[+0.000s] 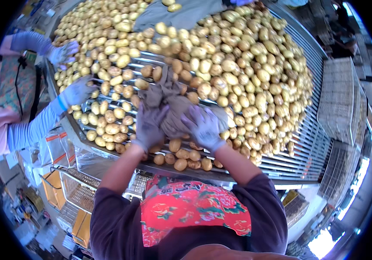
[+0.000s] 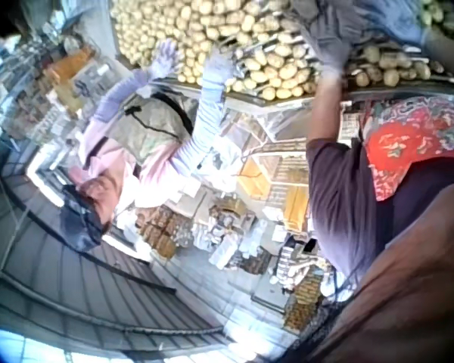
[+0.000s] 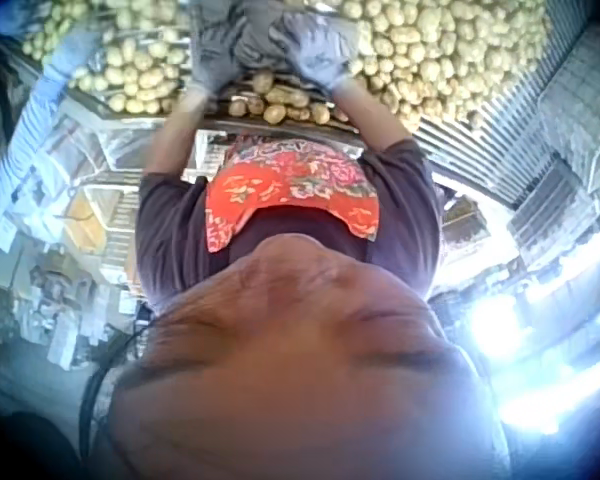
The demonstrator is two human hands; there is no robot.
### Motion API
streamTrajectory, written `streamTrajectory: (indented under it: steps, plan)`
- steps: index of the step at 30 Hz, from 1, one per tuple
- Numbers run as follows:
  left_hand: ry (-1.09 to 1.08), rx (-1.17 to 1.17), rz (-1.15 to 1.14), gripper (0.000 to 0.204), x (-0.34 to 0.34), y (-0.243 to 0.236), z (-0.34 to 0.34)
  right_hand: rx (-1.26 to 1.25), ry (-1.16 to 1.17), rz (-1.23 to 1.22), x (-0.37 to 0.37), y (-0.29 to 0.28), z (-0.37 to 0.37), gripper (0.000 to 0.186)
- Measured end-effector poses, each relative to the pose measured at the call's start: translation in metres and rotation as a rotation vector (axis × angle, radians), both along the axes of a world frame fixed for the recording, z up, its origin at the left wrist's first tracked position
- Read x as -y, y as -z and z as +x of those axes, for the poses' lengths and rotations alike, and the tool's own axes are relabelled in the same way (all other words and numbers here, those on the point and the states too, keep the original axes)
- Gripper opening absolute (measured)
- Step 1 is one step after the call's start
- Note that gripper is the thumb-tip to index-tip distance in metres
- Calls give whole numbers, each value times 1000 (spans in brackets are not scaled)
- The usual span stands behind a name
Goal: The person wipes potatoes on a rotating metal drum with a cloth, then transfers them into white plastic crates. They periodically dip the cloth into a bucket of water to rinse it before resuming wiping. The process is repeated continuously as potatoes move along the drum.
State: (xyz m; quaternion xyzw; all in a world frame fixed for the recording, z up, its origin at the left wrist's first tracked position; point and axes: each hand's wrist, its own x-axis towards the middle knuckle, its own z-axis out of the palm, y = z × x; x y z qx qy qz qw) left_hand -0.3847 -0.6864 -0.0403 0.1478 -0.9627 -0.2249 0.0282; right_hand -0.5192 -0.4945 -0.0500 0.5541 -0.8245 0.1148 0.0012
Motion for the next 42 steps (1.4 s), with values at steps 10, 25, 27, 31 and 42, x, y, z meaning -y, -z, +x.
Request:
streamTrajectory:
  steps: [10,25,27,31,42]
  plan:
    - [159,-616,-94,66,4,-65,-248,-58,222,-466,-33,-136,-191,55]
    - [447,-68,-151,62,9,-18,-269,60,117,452,-46,-77,-242,67]
    - [482,-94,-257,65,26,4,-256,151,152,351,-30,-66,-215,73]
    - [99,369,70,57,25,-22,-344,-114,238,183,21,-29,-246,69]
    - [400,-126,-122,78,6,17,-159,247,39,306,-42,-32,-127,75]
